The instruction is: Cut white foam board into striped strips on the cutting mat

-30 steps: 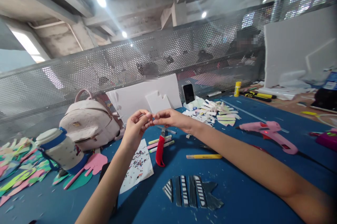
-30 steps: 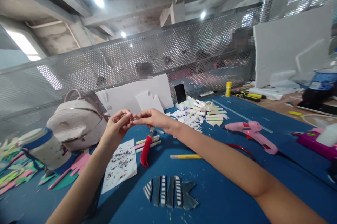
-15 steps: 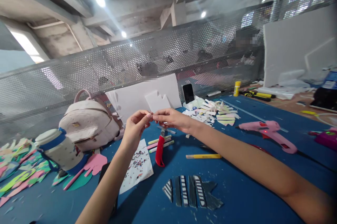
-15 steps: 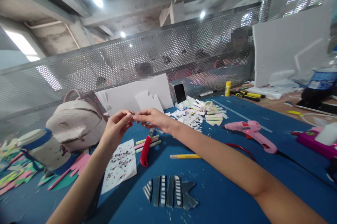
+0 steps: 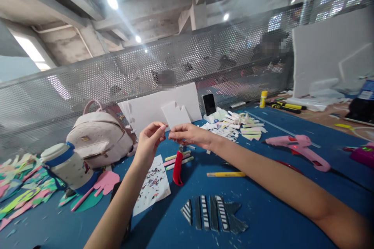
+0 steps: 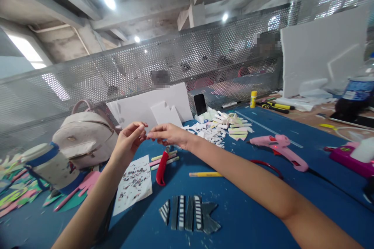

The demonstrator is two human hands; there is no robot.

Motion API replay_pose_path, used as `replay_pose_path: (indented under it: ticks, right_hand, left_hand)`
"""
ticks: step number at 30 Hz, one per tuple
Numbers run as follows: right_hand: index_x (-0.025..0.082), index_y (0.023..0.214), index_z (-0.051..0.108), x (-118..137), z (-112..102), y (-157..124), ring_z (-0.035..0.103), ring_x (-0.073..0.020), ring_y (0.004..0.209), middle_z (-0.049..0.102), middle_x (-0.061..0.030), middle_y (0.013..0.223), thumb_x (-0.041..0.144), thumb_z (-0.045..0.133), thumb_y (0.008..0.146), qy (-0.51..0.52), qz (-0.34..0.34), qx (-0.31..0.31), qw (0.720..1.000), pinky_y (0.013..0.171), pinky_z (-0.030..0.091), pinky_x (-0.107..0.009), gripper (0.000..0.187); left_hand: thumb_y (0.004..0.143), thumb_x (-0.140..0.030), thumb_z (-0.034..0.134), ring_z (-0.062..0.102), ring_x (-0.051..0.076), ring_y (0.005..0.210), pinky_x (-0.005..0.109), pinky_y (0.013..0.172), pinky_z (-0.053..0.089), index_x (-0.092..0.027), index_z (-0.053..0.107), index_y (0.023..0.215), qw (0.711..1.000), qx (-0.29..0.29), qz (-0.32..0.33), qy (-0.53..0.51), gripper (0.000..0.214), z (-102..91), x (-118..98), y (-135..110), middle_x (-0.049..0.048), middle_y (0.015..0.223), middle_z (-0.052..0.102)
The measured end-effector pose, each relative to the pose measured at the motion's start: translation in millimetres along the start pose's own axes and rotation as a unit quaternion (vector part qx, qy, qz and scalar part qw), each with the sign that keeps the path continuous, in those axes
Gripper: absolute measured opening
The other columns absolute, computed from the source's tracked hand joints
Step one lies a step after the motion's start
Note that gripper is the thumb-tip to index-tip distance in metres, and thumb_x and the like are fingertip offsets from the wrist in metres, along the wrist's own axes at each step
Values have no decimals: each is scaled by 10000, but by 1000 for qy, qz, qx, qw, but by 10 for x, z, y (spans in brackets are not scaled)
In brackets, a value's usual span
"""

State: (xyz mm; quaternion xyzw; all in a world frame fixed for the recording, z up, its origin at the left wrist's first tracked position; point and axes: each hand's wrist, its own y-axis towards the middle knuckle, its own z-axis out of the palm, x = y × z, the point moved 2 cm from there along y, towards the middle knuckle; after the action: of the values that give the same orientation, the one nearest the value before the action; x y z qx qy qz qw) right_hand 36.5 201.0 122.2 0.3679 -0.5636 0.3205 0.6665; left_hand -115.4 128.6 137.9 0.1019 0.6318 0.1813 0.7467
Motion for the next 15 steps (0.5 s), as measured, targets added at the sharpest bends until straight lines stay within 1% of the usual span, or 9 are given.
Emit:
replay_pose_path:
  ticks: [3,5,10,15]
  right_hand:
    - [175,814,714,10,14,-11,409,-91,601,561,-14,764,368,790,766,-6,2,6,1000,490,254,-244,213]
    - [171,814,710,13,22,-18,406,-87,598,558,-12,770,370,784,773,-10,2,12,1000,491,255,-241,217]
    - [163,806,691,-6,34,-17,398,-84,593,555,-4,743,378,780,776,-20,-5,19,1000,491,257,-234,235]
    - [155,795,671,-10,53,-18,382,-74,563,520,25,660,398,771,778,-38,-15,17,999,489,253,-219,262]
  left_hand:
    - [720,-318,839,479,36,569,144,562,447,-145,660,813,1000,-4,-2,-11,266,-1,-2,6,20,865,673]
    - [707,-316,849,483,35,564,145,558,452,-145,642,814,1000,-5,-7,-21,289,2,-8,10,37,895,696]
    - [674,-356,871,474,36,526,140,528,446,-163,593,843,998,7,-25,-59,378,15,-33,23,5,778,680]
    - [708,-344,853,455,36,496,138,511,432,-177,571,865,996,27,-31,-82,364,27,-37,20,-42,671,607]
